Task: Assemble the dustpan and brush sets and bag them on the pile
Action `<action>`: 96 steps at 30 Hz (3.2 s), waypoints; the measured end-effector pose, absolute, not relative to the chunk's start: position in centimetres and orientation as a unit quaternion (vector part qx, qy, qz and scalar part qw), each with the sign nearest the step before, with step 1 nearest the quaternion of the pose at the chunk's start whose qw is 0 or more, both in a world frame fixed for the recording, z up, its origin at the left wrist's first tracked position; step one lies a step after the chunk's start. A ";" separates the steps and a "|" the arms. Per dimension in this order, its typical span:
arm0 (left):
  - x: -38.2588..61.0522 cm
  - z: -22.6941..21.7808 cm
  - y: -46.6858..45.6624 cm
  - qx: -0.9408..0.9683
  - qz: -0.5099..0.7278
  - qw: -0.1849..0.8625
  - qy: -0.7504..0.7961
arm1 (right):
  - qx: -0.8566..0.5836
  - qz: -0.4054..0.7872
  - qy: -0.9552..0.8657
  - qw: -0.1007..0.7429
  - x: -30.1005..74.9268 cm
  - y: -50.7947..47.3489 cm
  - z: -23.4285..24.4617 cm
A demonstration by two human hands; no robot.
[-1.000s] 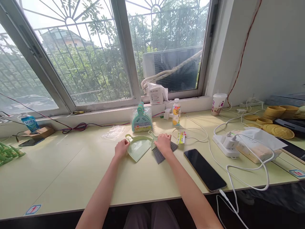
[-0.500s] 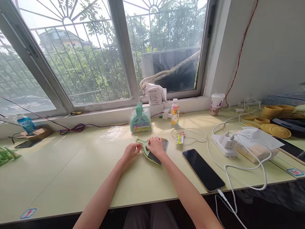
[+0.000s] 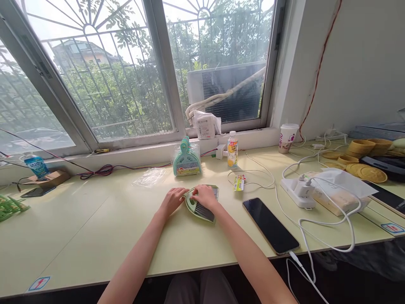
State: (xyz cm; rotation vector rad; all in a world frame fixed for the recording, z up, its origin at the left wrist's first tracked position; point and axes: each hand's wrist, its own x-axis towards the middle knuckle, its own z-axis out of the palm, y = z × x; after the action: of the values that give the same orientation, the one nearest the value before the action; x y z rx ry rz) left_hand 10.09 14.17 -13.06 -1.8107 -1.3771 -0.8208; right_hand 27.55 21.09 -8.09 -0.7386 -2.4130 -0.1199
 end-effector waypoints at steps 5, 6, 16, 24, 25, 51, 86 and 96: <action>10.1 -13.3 14.2 -0.703 -0.292 0.358 -0.541 | -0.278 -0.008 -0.913 0.299 27.7 21.3 -7.9; 10.1 -13.4 14.2 -0.704 -0.286 0.354 -0.546 | -0.280 -0.003 -0.912 0.299 27.8 21.3 -7.8; 10.3 -14.0 14.8 -0.706 -0.309 0.294 -0.565 | -0.272 0.049 -0.914 0.298 27.8 21.5 -7.7; 9.9 -14.1 14.9 -0.718 -0.314 0.266 -0.562 | -0.266 0.043 -0.919 0.289 27.8 21.6 -7.7; 9.8 -14.1 14.9 -0.718 -0.317 0.268 -0.558 | -0.263 0.039 -0.919 0.291 27.8 21.6 -7.8; 11.6 -11.6 12.4 -0.630 -0.601 -0.329 -0.366 | -0.226 -0.046 -0.859 0.458 27.2 20.5 -7.7; 7.4 -12.4 13.9 -0.412 -0.765 -0.386 -0.309 | 0.033 -0.225 -0.857 0.463 27.2 19.7 -8.7; 8.6 -12.4 13.2 -0.518 -0.712 -0.406 -0.244 | -0.056 -0.154 -0.905 0.393 27.0 20.2 -8.8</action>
State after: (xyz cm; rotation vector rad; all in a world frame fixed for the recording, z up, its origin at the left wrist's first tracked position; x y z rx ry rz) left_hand 8.64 13.17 -12.39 -2.2556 -1.0629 -3.0999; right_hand 27.00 20.22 -8.82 -0.1433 -2.2963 -0.3901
